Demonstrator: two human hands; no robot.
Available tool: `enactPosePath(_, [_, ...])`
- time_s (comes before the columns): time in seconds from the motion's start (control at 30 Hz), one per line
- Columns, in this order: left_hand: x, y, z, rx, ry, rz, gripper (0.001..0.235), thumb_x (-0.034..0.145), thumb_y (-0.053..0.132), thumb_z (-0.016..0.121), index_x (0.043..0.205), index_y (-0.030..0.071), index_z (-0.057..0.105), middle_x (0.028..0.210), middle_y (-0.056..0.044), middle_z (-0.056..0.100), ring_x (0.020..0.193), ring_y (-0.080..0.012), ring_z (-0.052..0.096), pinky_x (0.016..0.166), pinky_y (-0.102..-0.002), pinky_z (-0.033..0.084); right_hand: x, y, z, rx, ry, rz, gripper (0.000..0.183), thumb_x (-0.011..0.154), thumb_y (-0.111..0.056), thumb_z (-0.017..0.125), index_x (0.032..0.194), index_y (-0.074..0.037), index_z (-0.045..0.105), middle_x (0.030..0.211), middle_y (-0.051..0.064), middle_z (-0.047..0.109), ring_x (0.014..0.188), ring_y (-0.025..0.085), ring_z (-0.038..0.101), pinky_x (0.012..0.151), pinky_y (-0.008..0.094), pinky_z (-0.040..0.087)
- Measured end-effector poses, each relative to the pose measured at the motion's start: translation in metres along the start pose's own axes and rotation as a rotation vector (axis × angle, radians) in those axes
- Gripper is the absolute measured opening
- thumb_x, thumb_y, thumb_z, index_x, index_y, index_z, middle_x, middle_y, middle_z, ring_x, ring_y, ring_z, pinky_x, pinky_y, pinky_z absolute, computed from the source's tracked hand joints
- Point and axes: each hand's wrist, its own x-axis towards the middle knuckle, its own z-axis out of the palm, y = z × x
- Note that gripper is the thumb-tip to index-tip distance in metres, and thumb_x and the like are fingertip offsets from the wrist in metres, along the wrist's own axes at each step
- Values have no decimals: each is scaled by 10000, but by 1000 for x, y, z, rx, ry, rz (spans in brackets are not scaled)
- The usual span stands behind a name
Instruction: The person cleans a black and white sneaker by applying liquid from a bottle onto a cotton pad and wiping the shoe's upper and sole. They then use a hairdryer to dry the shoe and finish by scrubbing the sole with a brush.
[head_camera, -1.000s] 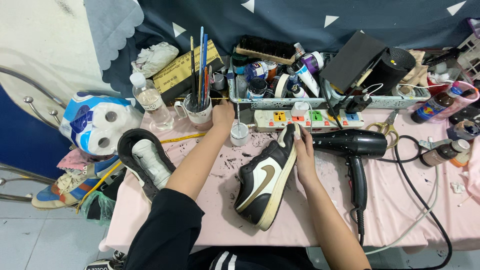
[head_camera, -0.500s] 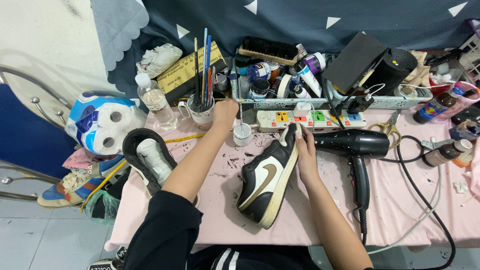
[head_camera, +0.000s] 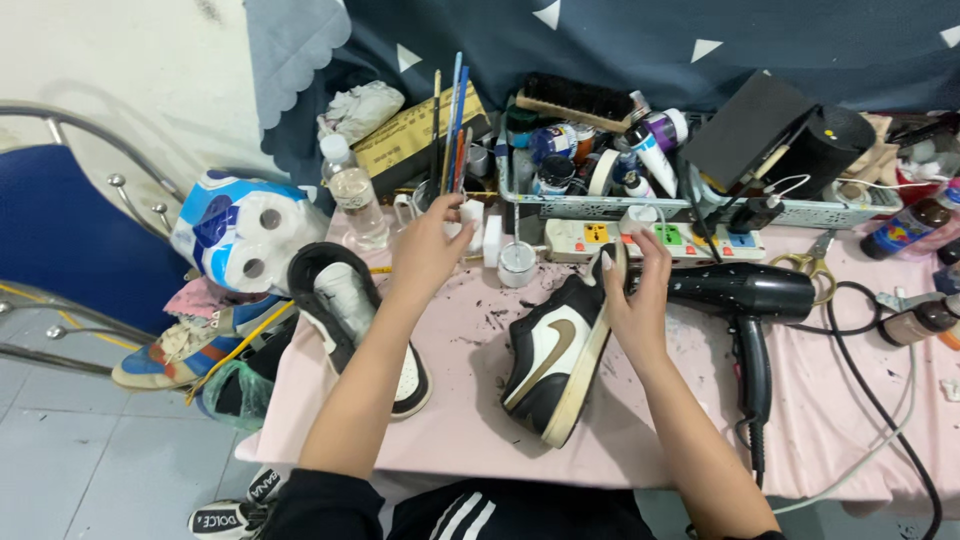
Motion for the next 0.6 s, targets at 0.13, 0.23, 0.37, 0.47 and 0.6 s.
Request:
enactPosePath(0.13, [-16,-22,5,-512,-192,-67,340,973,260,710,1216,26,676,960,-46,755,798,-129,667,673,-298,532,18,-52,7,225,-203,-2,421,959,-73,701,1350,0,563,1347,170,626,1268,248,599,1091,385,470])
enactPosePath(0.23, [-30,-43,28,-714,-265,-56,328,1014,219,659,1281,29,632,1070,-44,722,936,-102,649,758,-256,532,26,-82,24,479,-536,137,445,903,-72,689,1332,-24,584,1211,116,719,1083,194,699,935,330,557])
enactPosePath(0.37, [-46,-78,44,-913,-223,-15,344,1077,200,579,1365,32,492,1218,-95,636,1102,-140,629,909,-285,553,38,-109,55,458,-711,198,389,911,-113,736,1279,-61,625,1033,80,774,901,158,743,769,294,608])
enactPosePath(0.47, [-44,-110,36,-988,55,-35,354,1098,178,532,1382,25,388,1267,-127,596,1141,-170,627,955,-332,567,60,-123,86,378,-637,58,358,941,-121,733,1271,-52,615,1075,80,766,914,147,748,751,292,615])
enactPosePath(0.6, [-46,-127,27,-698,306,-34,413,1123,97,441,1520,28,353,1285,-180,543,1119,-205,553,973,-356,493,100,-143,146,521,-638,-2,490,939,-114,719,1386,-56,528,1118,114,669,954,178,722,715,313,644])
